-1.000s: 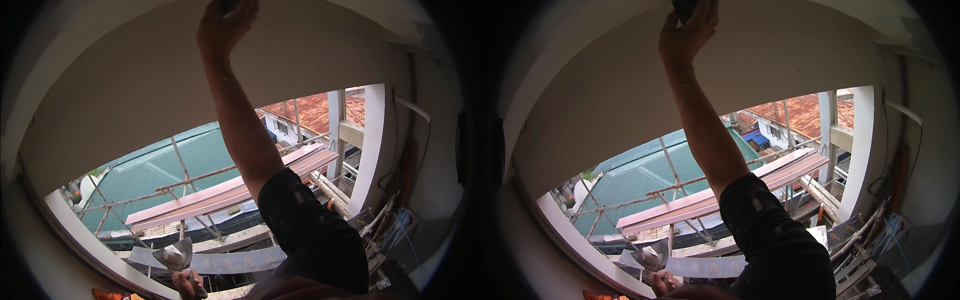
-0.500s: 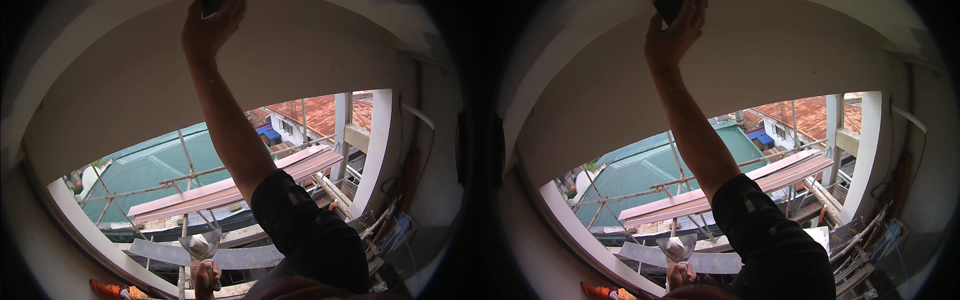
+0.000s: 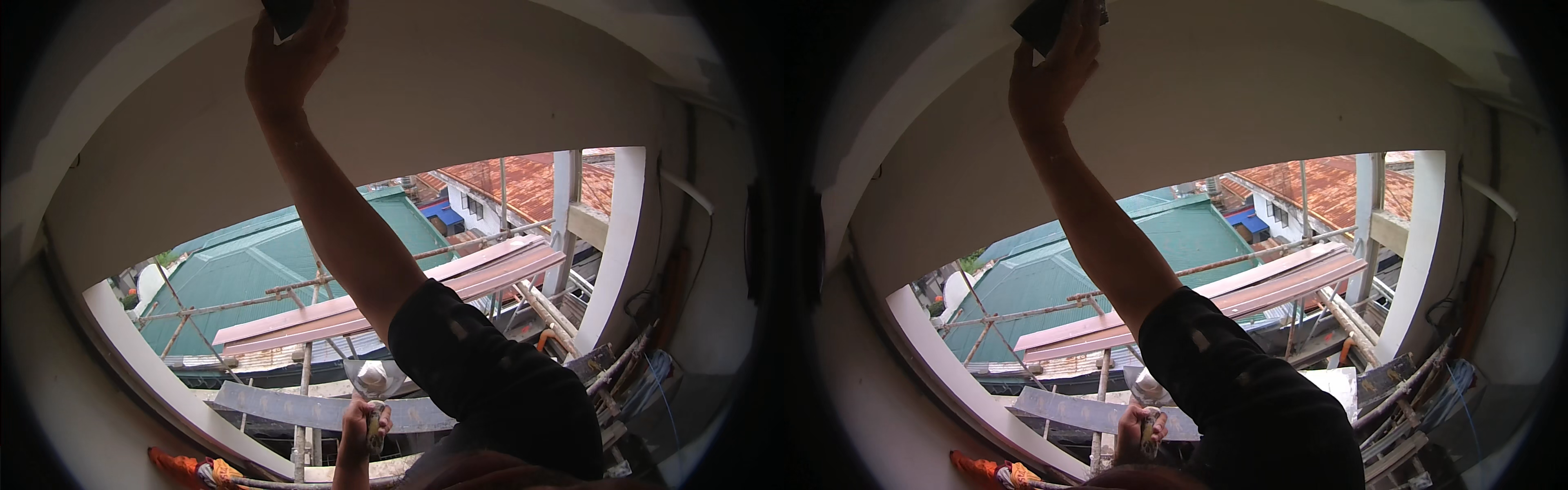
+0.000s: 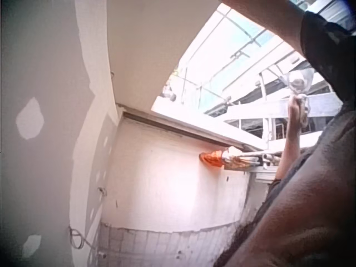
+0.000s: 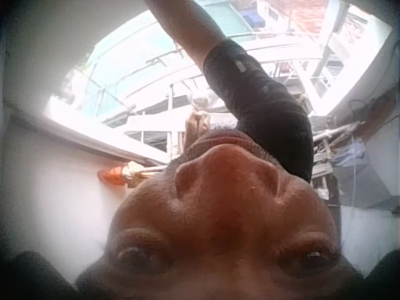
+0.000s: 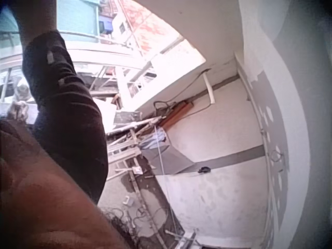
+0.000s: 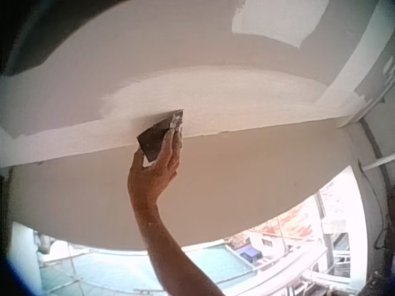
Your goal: The person applies plaster to a ceiling using a hawk and trowel while standing on scaffolding. They repeatedly scoop plaster from the hawk and spread it onto the ceiling surface, smoothing it with the trowel.
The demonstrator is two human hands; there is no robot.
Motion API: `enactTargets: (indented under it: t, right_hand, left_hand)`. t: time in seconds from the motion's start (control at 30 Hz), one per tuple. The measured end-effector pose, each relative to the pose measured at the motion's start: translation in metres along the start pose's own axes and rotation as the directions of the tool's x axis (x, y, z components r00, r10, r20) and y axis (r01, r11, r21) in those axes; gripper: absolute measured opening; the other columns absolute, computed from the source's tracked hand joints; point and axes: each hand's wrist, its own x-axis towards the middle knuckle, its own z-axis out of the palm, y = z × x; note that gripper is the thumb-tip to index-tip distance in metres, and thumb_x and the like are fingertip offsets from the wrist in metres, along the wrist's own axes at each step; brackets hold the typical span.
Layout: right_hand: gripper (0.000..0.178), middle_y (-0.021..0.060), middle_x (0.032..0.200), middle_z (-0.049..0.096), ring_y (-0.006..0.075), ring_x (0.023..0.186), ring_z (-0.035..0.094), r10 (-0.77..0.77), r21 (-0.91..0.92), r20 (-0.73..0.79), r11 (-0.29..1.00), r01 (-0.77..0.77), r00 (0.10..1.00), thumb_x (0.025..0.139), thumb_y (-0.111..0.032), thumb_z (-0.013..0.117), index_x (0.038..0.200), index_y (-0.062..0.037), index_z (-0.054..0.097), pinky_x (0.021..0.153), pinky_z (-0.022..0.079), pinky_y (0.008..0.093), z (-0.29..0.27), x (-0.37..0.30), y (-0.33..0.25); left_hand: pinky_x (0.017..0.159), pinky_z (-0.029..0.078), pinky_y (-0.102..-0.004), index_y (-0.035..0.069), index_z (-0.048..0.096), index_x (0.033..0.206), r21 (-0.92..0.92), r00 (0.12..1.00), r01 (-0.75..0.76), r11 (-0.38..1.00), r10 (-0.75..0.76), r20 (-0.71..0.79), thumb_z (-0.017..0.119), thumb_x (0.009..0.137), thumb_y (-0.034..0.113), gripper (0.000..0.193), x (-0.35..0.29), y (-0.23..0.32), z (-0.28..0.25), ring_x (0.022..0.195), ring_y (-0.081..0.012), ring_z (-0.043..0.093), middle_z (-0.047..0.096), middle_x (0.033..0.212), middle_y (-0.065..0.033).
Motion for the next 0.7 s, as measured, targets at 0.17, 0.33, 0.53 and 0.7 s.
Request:
enactTargets:
  t: [0.17,0.33,0.53,0.7]
  right_hand:
    - [0.079,0.0228,0.153,0.041,0.0417,0.141,0.039,-0.37,-0.238,-0.121,0.912,0.335,0.921,0.084,-0.008,0.075,0.154,-0.0079,0.037,0.111,0.036,0.0558,0.03,-0.012,0.01]
    - [0.078,0.0227,0.154,0.04,0.0416,0.142,0.038,0.015,0.106,0.008,0.994,-0.016,1.0,0.084,-0.008,0.075,0.153,-0.0084,0.037,0.111,0.036,0.056,0.046,-0.052,-0.036]
    - [0.066,0.024,0.15,0.045,0.042,0.134,0.048,0.035,0.012,0.09,0.999,-0.036,0.995,0.091,-0.005,0.064,0.151,-0.0026,0.037,0.107,0.043,0.05,0.058,-0.079,-0.065]
    - [0.036,0.0248,0.115,0.066,0.0363,0.105,0.068,0.141,0.269,0.61,0.889,-0.371,0.78,0.099,-0.007,0.051,0.135,0.0015,0.05,0.091,0.053,0.0403,-0.019,-0.098,-0.055]
  left_hand:
    - [0.044,0.046,-0.0296,0.011,0.034,0.142,-0.027,1.0,0.02,0.999,-0.02,-0.017,0.037,0.087,0.009,0.055,-0.003,0.001,-0.01,0.057,-0.0177,0.051,0.056,0.121,-0.017]
    - [0.044,0.046,-0.0298,0.012,0.036,0.14,-0.098,0.994,-0.016,0.995,0.005,-0.111,0.039,0.087,0.01,0.053,-0.022,-0.002,-0.028,0.058,-0.0186,0.052,0.057,0.112,-0.0167]
    - [0.044,0.046,-0.0308,0.01,0.043,0.129,-0.17,0.994,-0.106,0.98,0.098,-0.057,0.043,0.086,0.012,0.043,-0.033,0.011,-0.038,0.06,-0.0199,0.052,0.055,0.09,-0.014]
    - [0.042,0.047,-0.0325,0.005,0.042,0.137,-0.222,0.994,-0.09,0.971,0.101,0.039,0.043,0.089,0.017,0.05,-0.059,0.035,-0.072,0.05,-0.0211,0.05,0.056,0.082,-0.0155]
